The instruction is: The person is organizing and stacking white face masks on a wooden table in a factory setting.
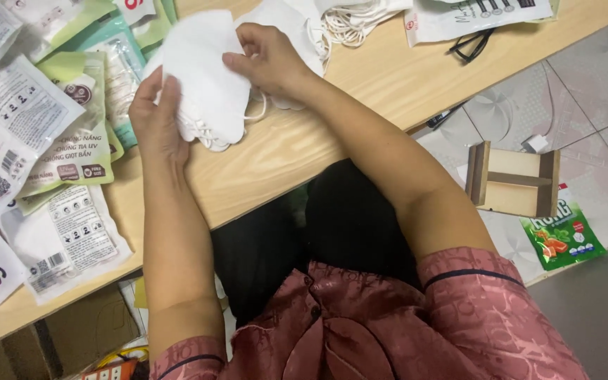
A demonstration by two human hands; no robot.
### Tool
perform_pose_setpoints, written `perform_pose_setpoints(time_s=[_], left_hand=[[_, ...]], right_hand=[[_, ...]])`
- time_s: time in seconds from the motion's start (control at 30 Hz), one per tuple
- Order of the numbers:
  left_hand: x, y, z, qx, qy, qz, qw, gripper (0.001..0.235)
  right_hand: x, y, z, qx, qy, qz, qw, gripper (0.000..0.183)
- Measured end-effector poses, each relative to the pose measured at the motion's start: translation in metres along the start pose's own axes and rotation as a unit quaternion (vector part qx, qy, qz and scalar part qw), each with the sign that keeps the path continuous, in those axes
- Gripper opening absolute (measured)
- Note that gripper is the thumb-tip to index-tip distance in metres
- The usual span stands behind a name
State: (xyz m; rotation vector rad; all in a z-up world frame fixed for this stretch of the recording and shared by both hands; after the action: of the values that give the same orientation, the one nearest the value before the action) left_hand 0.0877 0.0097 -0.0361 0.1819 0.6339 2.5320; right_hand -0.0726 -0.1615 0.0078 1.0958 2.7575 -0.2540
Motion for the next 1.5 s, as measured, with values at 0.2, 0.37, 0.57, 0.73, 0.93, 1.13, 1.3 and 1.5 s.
perform_pose_setpoints(time_s=[0.2, 0.37, 0.57, 0.73, 0.93, 1.13, 1.3, 1.5], left_hand=[[-0.011, -0.027, -0.005, -0.044, 0.062, 0.012, 0.997, 0.04], [-0.015, -0.023, -0.012, -0.044, 0.127, -0.072, 0.988, 0.059], [-0.007, -0.012, -0.008, -0.153, 0.031, 0.022, 0.987, 0.028], [0.001, -0.007, -0.004, -0.164, 0.042, 0.089, 0.982, 0.024], [0.027, 0.029, 0.016, -0.095, -0.034, 0.091, 0.991, 0.083], [0.017, 0.023, -0.001, -0.138, 0.043, -0.013, 0.989, 0.031], [-0.003, -0.002, -0.013, -0.052, 0.022, 0.03, 0.998, 0.02], [0.004, 0.002, -0.008, 0.01, -0.088, 0.134, 0.987, 0.055]], right_hand=[[-0.031, -0.064, 0.062, 0.348, -0.151, 0.213, 0.9, 0.03], [-0.023, -0.076, 0.063, 0.447, 0.076, 0.122, 0.883, 0.069], [-0.028, -0.085, 0.066, 0.419, -0.021, 0.214, 0.882, 0.022], [-0.029, -0.096, 0.064, 0.257, -0.168, 0.345, 0.887, 0.053], [-0.027, -0.042, 0.06, -0.158, -0.017, 0.249, 0.955, 0.022], [-0.002, 0.008, 0.042, -0.07, 0.034, 0.088, 0.993, 0.017], [-0.009, -0.036, 0.036, 0.186, -0.158, 0.177, 0.954, 0.013], [-0.018, -0.062, 0.064, 0.531, -0.05, 0.138, 0.835, 0.054]])
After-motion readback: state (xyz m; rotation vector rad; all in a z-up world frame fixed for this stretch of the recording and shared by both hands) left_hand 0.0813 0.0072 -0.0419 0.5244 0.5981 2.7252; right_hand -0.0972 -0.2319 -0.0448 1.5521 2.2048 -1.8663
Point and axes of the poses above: each hand's wrist, its own x-axis away from the middle knuckle, its own y-axis out of the palm, z = x × y, the point moved 4 cm from there along -x, towards the middle knuckle, and after that the axes turned 5 degrees about z, right-handed, at the moved point
